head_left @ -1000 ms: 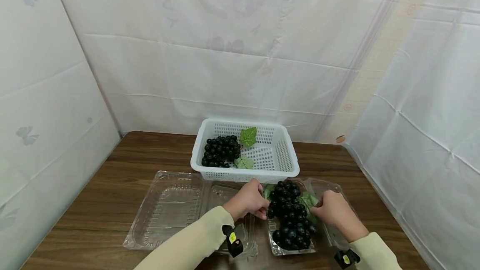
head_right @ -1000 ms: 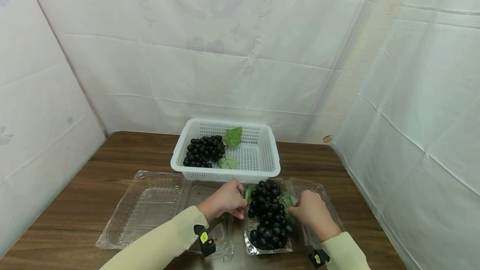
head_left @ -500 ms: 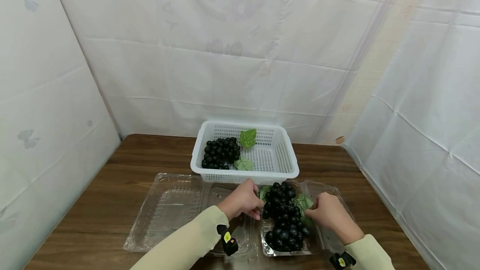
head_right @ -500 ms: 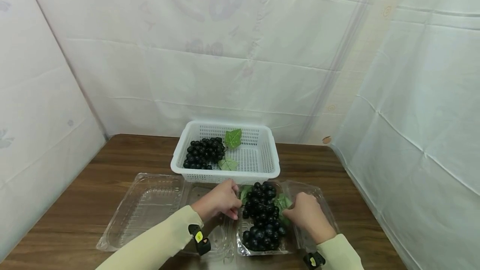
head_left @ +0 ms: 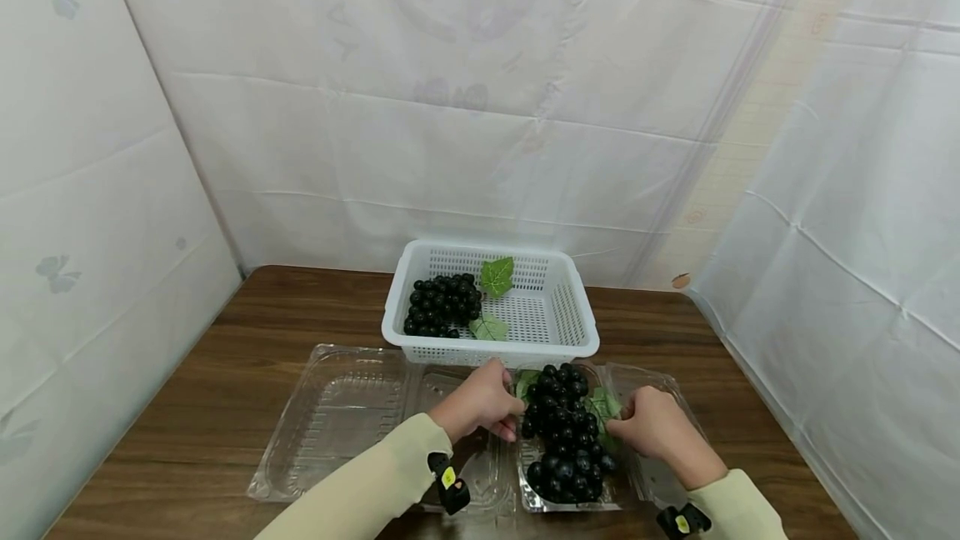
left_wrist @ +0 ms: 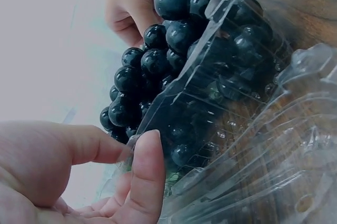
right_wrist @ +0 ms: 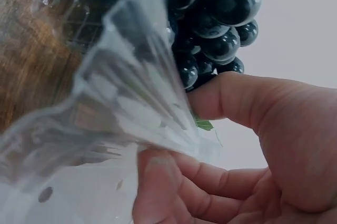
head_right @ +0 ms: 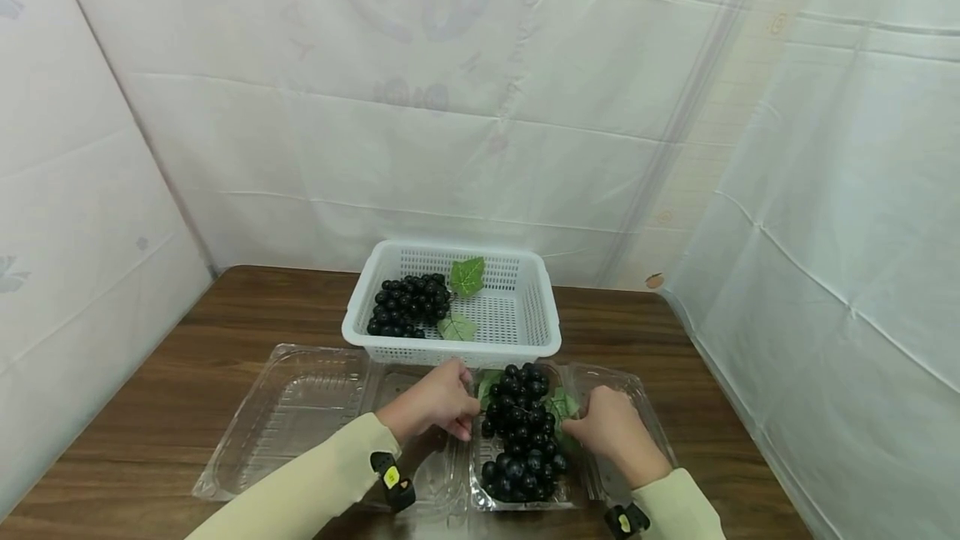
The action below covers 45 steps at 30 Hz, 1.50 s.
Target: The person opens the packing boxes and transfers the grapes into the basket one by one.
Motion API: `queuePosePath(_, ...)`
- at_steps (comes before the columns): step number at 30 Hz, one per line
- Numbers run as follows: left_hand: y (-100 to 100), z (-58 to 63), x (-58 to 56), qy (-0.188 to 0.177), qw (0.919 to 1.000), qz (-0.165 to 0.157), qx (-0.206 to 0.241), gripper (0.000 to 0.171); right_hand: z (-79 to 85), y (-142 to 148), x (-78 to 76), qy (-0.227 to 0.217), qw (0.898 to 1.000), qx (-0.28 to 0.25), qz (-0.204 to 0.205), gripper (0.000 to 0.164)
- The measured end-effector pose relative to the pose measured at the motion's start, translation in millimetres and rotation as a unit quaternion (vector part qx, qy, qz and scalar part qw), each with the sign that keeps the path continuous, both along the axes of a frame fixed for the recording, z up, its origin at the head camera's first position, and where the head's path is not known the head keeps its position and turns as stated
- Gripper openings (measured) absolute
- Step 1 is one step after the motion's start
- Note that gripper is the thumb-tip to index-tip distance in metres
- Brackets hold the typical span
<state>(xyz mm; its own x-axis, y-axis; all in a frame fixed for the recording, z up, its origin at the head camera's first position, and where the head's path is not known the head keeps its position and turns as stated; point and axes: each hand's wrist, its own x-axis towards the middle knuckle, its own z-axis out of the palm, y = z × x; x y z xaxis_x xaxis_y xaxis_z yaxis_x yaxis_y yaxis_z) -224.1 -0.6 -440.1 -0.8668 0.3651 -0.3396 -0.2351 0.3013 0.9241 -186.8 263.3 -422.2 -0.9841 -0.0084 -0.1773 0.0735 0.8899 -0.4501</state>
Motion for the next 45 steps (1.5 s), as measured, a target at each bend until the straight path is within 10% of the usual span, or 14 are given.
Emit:
queuePosePath(11,-0.1,0.7,9.1,-0.009,0.9999,-0.004,-0.003,0.049,22.3,2.3,-6.6,0.012,1.0,0.014,0.013,0.023)
queuePosePath(45,-1.2,-2.1,10.3,-0.023,0.9995,-0.015,0.013,0.056,20.3,-53.7,-21.4,-0.024,0.998,0.003,0.061,0.102)
